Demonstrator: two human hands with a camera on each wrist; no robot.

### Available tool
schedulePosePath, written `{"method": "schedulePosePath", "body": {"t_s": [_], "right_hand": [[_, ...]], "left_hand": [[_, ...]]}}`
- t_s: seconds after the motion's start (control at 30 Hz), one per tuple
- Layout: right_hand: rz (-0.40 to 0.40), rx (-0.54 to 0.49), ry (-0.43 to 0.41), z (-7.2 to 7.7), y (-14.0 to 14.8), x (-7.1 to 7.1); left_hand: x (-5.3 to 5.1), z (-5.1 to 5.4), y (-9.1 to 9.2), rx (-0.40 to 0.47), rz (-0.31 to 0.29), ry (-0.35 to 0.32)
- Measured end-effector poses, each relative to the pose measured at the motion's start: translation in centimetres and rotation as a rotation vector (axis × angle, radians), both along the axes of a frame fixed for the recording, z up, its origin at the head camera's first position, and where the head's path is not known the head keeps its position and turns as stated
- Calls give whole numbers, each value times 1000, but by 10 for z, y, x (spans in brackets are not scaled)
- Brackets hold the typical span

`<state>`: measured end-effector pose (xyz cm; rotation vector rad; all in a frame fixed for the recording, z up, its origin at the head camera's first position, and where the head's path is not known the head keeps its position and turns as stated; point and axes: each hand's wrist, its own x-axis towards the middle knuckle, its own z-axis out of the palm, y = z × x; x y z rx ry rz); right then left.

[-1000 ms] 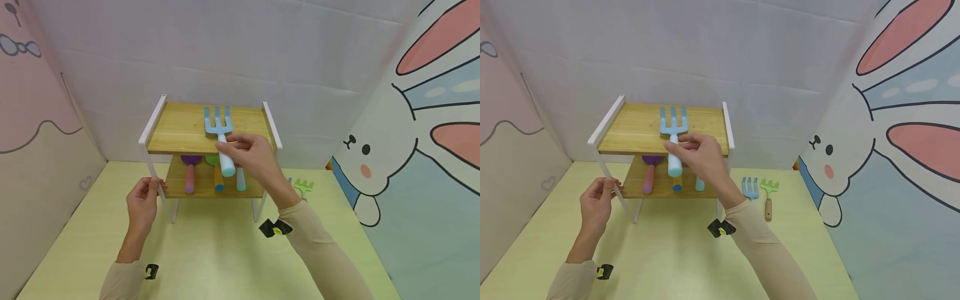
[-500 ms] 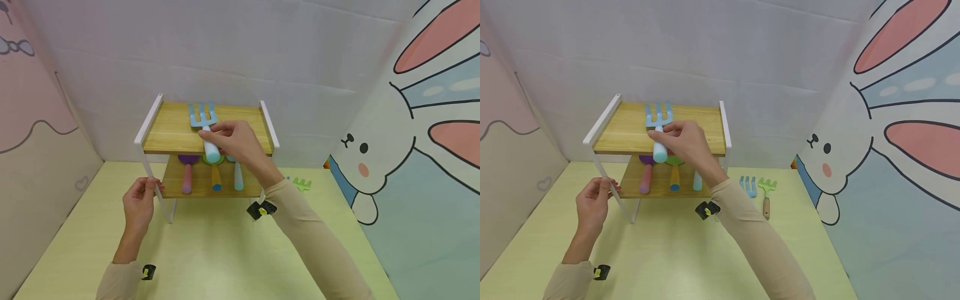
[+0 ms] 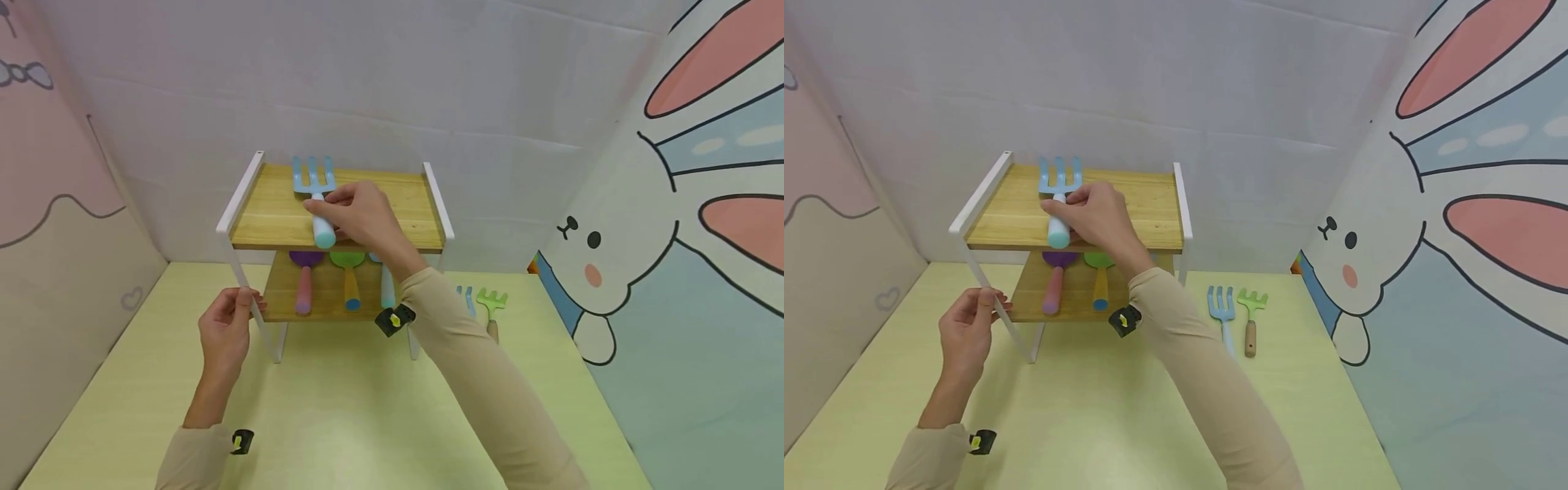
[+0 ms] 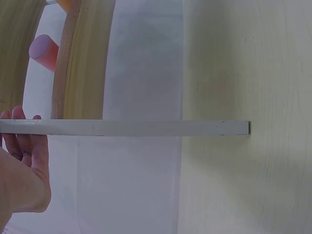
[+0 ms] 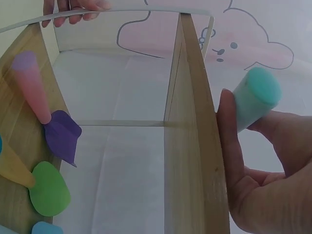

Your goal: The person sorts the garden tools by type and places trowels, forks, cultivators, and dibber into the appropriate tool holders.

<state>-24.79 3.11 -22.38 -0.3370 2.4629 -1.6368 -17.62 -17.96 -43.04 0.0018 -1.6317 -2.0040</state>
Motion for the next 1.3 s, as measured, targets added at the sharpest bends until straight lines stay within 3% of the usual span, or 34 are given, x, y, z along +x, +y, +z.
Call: {"method": "schedulePosePath", "body": {"t_s": [0.2,0.47,0.77,1.0,1.1,1.3], "right_hand": [[-3,79,33,1,-15,-6],[-43,220,199,-5,-33,-7],[-60,223,176,-6,-46,-6],[-85,283,248,-10,-53,-4],[-77,250,241,-11,-51,-2],[-63,90,195,-16,-42,3]], "left_hand": [[2,1,-3,-12,13,-18],[3,-1,-4,-10,19,-14],[1,-1,-4,2,11,-10],[4,-1,-6,4,23,-17],[4,-1,-6,23,16,-18],[4,-2,-4,4,21,-19]]}}
